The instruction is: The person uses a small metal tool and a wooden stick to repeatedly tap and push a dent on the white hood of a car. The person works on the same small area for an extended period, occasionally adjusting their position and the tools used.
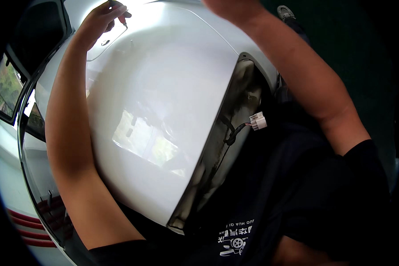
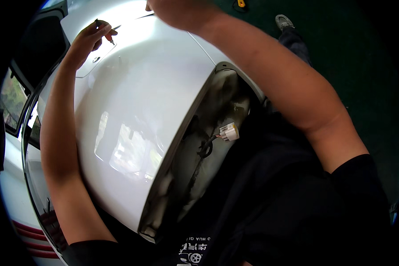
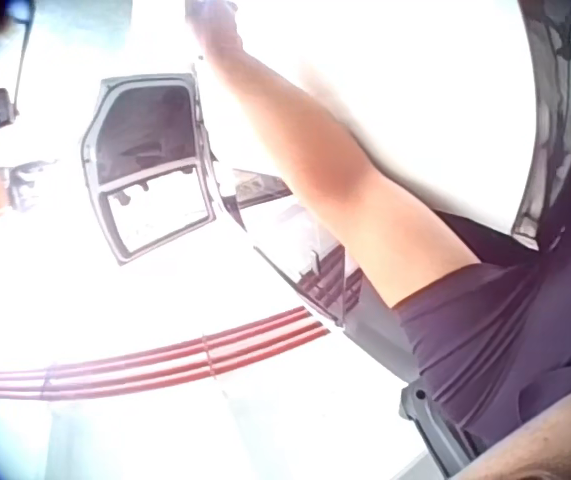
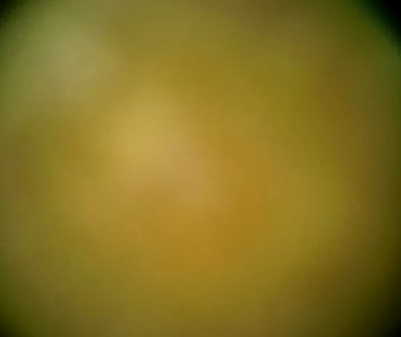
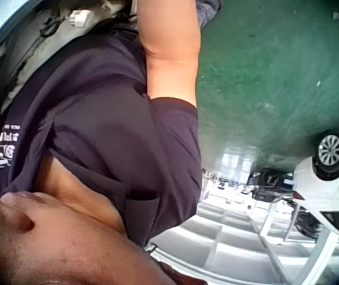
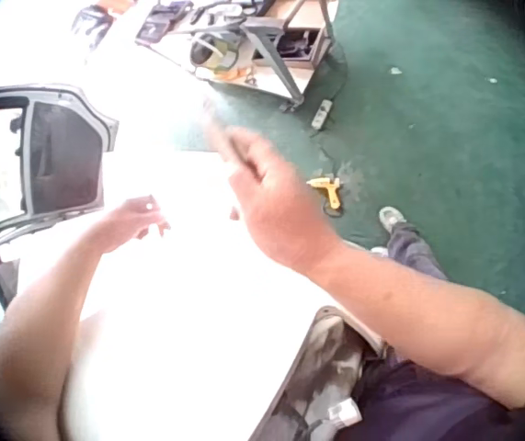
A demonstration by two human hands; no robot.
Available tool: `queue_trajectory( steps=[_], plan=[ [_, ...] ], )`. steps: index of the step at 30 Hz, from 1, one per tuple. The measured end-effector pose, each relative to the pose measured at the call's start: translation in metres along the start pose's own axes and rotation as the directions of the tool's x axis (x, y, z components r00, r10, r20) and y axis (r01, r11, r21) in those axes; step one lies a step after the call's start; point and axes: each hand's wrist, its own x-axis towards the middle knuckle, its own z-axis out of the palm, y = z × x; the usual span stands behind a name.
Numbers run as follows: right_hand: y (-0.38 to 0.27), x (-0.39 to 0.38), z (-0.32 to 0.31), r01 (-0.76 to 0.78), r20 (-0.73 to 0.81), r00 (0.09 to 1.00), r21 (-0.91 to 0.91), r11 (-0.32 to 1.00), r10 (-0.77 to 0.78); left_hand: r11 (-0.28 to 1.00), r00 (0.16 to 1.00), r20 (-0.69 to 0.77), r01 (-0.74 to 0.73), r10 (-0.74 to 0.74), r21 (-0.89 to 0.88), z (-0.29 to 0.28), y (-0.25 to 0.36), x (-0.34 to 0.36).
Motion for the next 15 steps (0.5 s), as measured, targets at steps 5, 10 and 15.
queue_trajectory(
  steps=[5,10,15],
  plan=[
    [-0.016,-0.004,0.005,0.068,-0.015,0.998,-0.061,0.996,-0.069,0.997,0.995,0.072,0.066,-0.070,0.050,0.003,-0.002,-0.003],
    [0.021,-0.018,0.013,-0.096,0.349,0.915,-0.301,0.949,0.204,0.991,0.987,0.091,0.127,-0.130,0.031,0.005,-0.019,-0.018],
    [0.010,-0.013,0.008,-0.058,0.048,0.996,-0.204,0.977,0.069,0.994,0.995,0.101,0.018,-0.008,-0.105,-0.008,0.025,0.002]
  ],
)
